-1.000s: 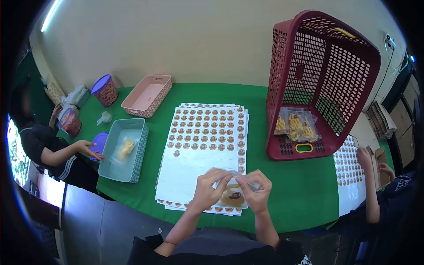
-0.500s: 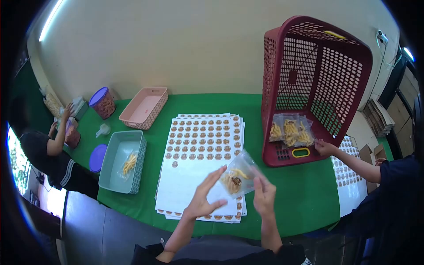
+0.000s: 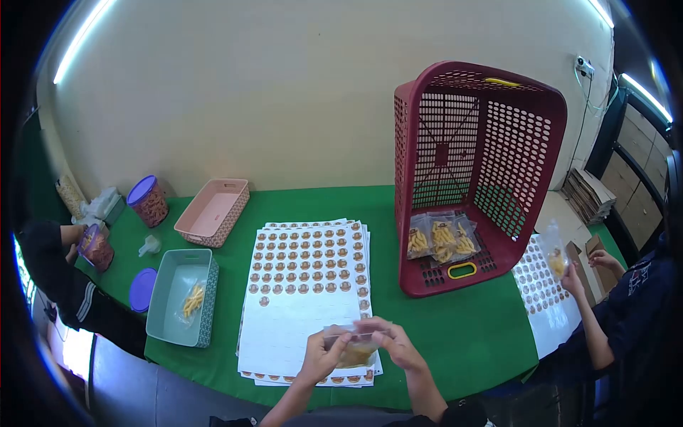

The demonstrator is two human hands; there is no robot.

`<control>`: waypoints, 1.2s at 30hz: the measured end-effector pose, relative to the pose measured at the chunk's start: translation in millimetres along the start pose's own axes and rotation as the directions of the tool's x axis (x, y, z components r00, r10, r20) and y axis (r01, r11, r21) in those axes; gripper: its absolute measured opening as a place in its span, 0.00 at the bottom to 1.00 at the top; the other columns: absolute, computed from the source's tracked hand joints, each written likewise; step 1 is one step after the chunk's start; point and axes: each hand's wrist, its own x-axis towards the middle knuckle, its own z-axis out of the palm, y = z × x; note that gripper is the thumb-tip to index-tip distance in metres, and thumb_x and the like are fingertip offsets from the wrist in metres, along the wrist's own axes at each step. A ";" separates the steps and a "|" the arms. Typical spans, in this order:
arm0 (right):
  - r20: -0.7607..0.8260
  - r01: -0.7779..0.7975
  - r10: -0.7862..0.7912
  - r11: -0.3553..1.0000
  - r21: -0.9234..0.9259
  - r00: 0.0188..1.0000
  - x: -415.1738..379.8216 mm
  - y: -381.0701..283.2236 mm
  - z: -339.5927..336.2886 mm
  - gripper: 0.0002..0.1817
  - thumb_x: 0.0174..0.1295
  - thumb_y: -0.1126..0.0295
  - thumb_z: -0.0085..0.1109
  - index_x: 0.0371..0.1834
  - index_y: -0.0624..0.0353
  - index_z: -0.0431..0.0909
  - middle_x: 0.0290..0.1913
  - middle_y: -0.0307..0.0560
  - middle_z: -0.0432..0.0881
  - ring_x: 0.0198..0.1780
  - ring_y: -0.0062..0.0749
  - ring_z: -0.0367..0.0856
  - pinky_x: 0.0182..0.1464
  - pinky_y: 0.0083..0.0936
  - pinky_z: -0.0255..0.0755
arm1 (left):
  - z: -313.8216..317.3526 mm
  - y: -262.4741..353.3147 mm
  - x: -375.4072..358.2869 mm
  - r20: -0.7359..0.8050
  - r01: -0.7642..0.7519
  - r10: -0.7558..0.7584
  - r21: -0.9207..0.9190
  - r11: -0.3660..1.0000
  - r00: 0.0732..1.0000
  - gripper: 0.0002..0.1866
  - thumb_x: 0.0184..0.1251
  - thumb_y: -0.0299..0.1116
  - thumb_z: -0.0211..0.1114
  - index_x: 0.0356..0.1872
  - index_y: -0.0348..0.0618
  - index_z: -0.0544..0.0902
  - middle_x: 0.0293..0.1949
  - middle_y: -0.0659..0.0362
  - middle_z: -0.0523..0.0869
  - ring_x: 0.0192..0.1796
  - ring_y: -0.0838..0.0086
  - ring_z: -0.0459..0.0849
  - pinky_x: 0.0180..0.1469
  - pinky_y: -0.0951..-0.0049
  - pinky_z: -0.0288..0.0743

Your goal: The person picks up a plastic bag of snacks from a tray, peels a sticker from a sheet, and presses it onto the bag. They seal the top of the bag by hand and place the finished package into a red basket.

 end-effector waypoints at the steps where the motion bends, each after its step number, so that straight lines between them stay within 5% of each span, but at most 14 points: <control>1: 0.015 0.016 -0.016 1.000 -0.015 1.000 -0.5 2.8 0.3 0.18 0.56 0.65 0.50 0.47 0.64 0.69 0.40 0.46 0.71 0.43 0.26 0.68 0.46 0.20 0.62 | -1.1 -3.2 -0.5 -0.080 0.013 -0.013 0.008 1.000 0.997 0.09 0.58 0.31 0.56 0.31 0.34 0.78 0.25 0.59 0.80 0.28 0.82 0.75 0.30 0.82 0.68; 7: -0.059 0.094 -0.104 0.983 -0.157 0.993 2.1 11.8 5.4 0.10 0.58 0.71 0.48 0.31 0.66 0.77 0.30 0.42 0.74 0.34 0.20 0.70 0.37 0.16 0.63 | -3.0 0.1 -0.7 -0.291 -0.065 0.082 0.065 0.996 0.953 0.06 0.49 0.26 0.64 0.21 0.34 0.78 0.18 0.62 0.76 0.21 0.85 0.71 0.23 0.84 0.62; 9: -0.192 0.150 -0.242 0.905 -0.398 0.951 4.2 12.8 5.3 0.08 0.55 0.71 0.52 0.23 0.64 0.76 0.19 0.37 0.70 0.24 0.17 0.65 0.28 0.14 0.60 | -3.2 -6.0 2.1 -0.296 -0.121 0.125 0.032 0.992 0.947 0.05 0.50 0.26 0.63 0.21 0.34 0.78 0.18 0.62 0.76 0.23 0.84 0.71 0.24 0.84 0.62; 13: -0.178 0.183 -0.265 0.907 -0.379 0.948 3.6 11.1 2.9 0.12 0.55 0.69 0.53 0.18 0.65 0.73 0.17 0.35 0.67 0.21 0.15 0.62 0.24 0.14 0.55 | -5.9 0.5 0.4 -0.242 -0.139 0.104 -0.135 0.981 0.965 0.06 0.54 0.26 0.59 0.23 0.33 0.78 0.22 0.60 0.77 0.27 0.81 0.74 0.31 0.82 0.65; 16: -0.067 0.053 -0.056 0.998 -0.047 0.996 -2.4 8.3 5.4 0.12 0.56 0.69 0.52 0.19 0.64 0.73 0.17 0.33 0.66 0.22 0.13 0.62 0.25 0.13 0.57 | -13.7 10.6 1.9 -0.171 -0.021 0.020 -0.005 1.000 0.985 0.08 0.57 0.26 0.55 0.24 0.32 0.78 0.23 0.59 0.78 0.30 0.78 0.75 0.35 0.80 0.66; 19: -0.230 0.055 -0.101 0.978 -0.199 0.968 -0.9 -4.0 11.3 0.12 0.60 0.66 0.46 0.27 0.63 0.76 0.19 0.35 0.70 0.22 0.12 0.64 0.25 0.13 0.60 | -8.1 11.3 8.2 -0.262 -0.120 0.160 0.161 0.980 0.952 0.11 0.55 0.30 0.58 0.36 0.33 0.75 0.33 0.55 0.78 0.38 0.74 0.75 0.43 0.74 0.67; 20: -0.321 -0.083 0.026 0.983 -0.165 0.947 -1.6 -4.4 10.3 0.14 0.61 0.65 0.43 0.31 0.64 0.76 0.21 0.38 0.72 0.23 0.13 0.66 0.26 0.14 0.62 | -5.9 10.6 7.9 -0.340 -0.199 0.263 0.212 0.957 0.903 0.15 0.54 0.31 0.59 0.41 0.34 0.73 0.37 0.54 0.77 0.41 0.73 0.75 0.44 0.73 0.68; 22: -0.412 -0.238 0.179 0.966 -0.097 0.893 -1.7 -4.1 9.8 0.16 0.63 0.63 0.39 0.36 0.64 0.75 0.24 0.41 0.75 0.24 0.14 0.68 0.27 0.14 0.63 | -9.8 10.8 1.7 -0.051 0.012 0.000 0.241 0.970 0.999 0.22 0.51 0.29 0.59 0.49 0.36 0.66 0.44 0.54 0.71 0.50 0.70 0.69 0.49 0.68 0.66; 24: -0.389 -0.156 0.064 0.965 -0.210 0.919 -4.6 -1.4 10.4 0.20 0.64 0.61 0.34 0.42 0.65 0.74 0.26 0.46 0.77 0.27 0.18 0.71 0.30 0.17 0.66 | 3.6 15.1 -4.6 0.115 -0.067 0.018 0.436 0.897 0.993 0.26 0.47 0.31 0.65 0.48 0.36 0.66 0.48 0.53 0.67 0.52 0.67 0.68 0.52 0.66 0.65; 28: -0.111 -0.022 0.033 0.995 0.099 0.993 -11.0 1.4 12.1 0.20 0.64 0.60 0.33 0.35 0.65 0.72 0.46 0.56 0.72 0.44 0.29 0.71 0.40 0.26 0.67 | 15.1 -14.1 -8.9 -0.060 -0.070 0.105 0.422 0.904 0.993 0.32 0.46 0.29 0.66 0.53 0.36 0.62 0.51 0.51 0.66 0.55 0.67 0.66 0.52 0.66 0.67; 30: -0.070 0.041 -0.040 0.999 0.008 0.997 -9.0 2.8 4.3 0.16 0.62 0.61 0.39 0.33 0.64 0.70 0.54 0.58 0.65 0.49 0.33 0.68 0.43 0.26 0.65 | 5.4 -13.1 -6.4 -0.077 0.214 -0.207 0.095 0.972 0.975 0.28 0.52 0.25 0.61 0.54 0.34 0.59 0.49 0.51 0.69 0.53 0.69 0.68 0.52 0.70 0.67; 31: -0.224 0.097 -0.143 0.974 -0.202 0.964 -7.9 11.4 3.0 0.17 0.55 0.60 0.52 0.37 0.65 0.68 0.48 0.53 0.69 0.44 0.30 0.69 0.42 0.24 0.65 | 3.9 -12.2 -6.0 -0.078 0.189 -0.186 0.022 0.982 0.979 0.25 0.54 0.25 0.58 0.53 0.33 0.60 0.47 0.52 0.71 0.50 0.71 0.71 0.49 0.73 0.70; 34: -0.354 -0.085 -0.073 0.908 -0.411 0.932 -4.2 13.1 -0.4 0.25 0.45 0.60 0.63 0.41 0.64 0.65 0.38 0.47 0.70 0.38 0.26 0.68 0.37 0.20 0.64 | 2.7 -6.2 -4.5 -0.065 0.146 -0.149 -0.041 0.988 0.987 0.22 0.57 0.22 0.53 0.54 0.32 0.60 0.47 0.51 0.72 0.49 0.71 0.73 0.45 0.75 0.73; 36: -0.327 -0.147 0.033 0.933 -0.329 0.944 -2.3 20.2 -2.6 0.28 0.39 0.61 0.68 0.38 0.62 0.64 0.29 0.41 0.66 0.31 0.19 0.65 0.31 0.16 0.63 | 5.9 -4.7 -4.6 -0.040 0.161 -0.164 -0.067 0.985 0.986 0.23 0.58 0.22 0.52 0.55 0.32 0.58 0.49 0.49 0.71 0.50 0.70 0.73 0.46 0.75 0.72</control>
